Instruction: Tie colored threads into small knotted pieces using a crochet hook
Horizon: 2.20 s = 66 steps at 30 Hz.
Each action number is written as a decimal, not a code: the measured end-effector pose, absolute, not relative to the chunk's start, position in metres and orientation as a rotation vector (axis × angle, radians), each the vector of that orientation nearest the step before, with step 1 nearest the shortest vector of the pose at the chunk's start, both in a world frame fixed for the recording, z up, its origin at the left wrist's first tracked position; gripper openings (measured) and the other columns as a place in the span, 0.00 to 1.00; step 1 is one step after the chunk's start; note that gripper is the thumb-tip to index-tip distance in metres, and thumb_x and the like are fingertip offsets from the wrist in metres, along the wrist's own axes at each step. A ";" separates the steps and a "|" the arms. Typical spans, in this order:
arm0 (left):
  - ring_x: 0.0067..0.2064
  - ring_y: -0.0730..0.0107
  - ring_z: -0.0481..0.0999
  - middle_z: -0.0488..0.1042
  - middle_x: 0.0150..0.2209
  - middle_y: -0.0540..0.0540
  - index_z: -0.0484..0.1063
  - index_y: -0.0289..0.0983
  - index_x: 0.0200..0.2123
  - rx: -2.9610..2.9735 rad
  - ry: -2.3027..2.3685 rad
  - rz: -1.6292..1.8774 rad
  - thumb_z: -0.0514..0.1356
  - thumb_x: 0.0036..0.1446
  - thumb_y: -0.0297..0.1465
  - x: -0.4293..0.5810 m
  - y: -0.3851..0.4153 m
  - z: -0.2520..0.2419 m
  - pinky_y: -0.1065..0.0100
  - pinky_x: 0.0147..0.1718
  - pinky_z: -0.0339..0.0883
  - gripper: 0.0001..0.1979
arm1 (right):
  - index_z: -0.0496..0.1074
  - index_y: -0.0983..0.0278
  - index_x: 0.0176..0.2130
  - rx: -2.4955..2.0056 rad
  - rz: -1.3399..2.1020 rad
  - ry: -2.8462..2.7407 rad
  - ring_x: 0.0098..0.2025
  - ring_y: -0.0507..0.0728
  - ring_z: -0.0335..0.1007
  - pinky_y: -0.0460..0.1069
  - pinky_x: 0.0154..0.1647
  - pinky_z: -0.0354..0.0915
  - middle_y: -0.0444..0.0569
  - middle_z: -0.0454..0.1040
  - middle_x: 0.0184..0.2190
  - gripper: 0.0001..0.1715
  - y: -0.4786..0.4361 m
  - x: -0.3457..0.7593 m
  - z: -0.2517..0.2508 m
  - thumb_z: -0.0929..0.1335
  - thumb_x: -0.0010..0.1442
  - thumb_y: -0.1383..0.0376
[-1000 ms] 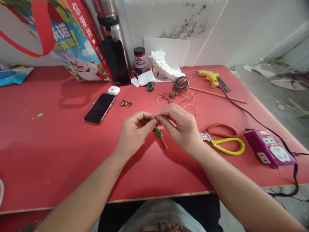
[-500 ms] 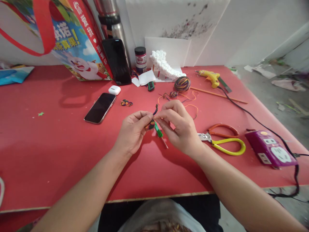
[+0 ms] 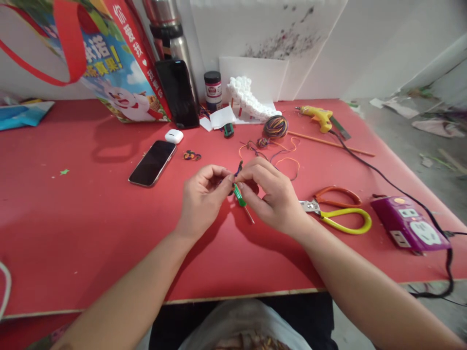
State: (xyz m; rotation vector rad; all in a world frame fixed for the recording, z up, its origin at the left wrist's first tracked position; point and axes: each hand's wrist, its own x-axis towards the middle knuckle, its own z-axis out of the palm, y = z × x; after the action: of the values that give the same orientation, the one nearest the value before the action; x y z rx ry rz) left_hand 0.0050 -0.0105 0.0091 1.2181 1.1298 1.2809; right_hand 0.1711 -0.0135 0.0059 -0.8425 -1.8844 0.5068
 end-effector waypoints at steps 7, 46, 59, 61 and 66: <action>0.30 0.70 0.73 0.76 0.29 0.49 0.77 0.39 0.31 1.464 1.195 1.241 0.67 0.59 0.32 0.003 -0.011 0.014 0.68 0.33 0.67 0.05 | 0.70 0.61 0.40 -0.831 0.534 -1.898 0.35 0.54 0.67 0.50 0.35 0.66 0.48 0.70 0.35 0.09 -0.014 0.172 0.008 0.65 0.67 0.74; 0.26 0.76 0.71 0.75 0.26 0.50 0.80 0.37 0.30 1.042 0.907 1.080 0.73 0.54 0.35 -0.002 0.000 0.004 0.72 0.27 0.67 0.09 | 0.78 0.66 0.31 -1.111 1.385 -1.310 0.21 0.47 0.58 0.46 0.21 0.54 0.39 0.69 0.19 0.12 0.000 0.180 0.017 0.77 0.53 0.59; 0.22 0.74 0.66 0.72 0.25 0.50 0.79 0.37 0.33 1.220 1.047 0.782 0.72 0.53 0.39 -0.004 -0.005 0.010 0.75 0.13 0.58 0.12 | 0.81 0.64 0.33 -0.998 1.178 -1.594 0.27 0.49 0.64 0.46 0.28 0.60 0.44 0.76 0.29 0.04 0.005 0.190 0.017 0.74 0.59 0.65; 0.23 0.75 0.67 0.72 0.25 0.50 0.79 0.37 0.33 1.243 1.062 0.777 0.71 0.54 0.38 -0.004 -0.005 0.011 0.75 0.13 0.60 0.11 | 0.81 0.65 0.34 -0.987 1.169 -1.592 0.27 0.48 0.65 0.47 0.29 0.61 0.44 0.76 0.29 0.04 0.004 0.189 0.017 0.74 0.60 0.66; 0.23 0.75 0.67 0.74 0.26 0.50 0.78 0.37 0.33 1.252 1.103 0.817 0.71 0.53 0.36 -0.002 -0.006 0.011 0.74 0.13 0.60 0.09 | 0.78 0.63 0.38 -1.013 1.145 -1.359 0.23 0.47 0.63 0.46 0.24 0.59 0.40 0.72 0.25 0.05 0.003 0.184 0.016 0.73 0.62 0.64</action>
State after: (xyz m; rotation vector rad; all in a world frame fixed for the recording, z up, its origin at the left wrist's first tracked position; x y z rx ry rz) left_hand -0.0021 -0.0059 0.0107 1.2519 1.1034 0.8168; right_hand 0.1845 0.0031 0.0159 -1.0133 -1.3590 1.1451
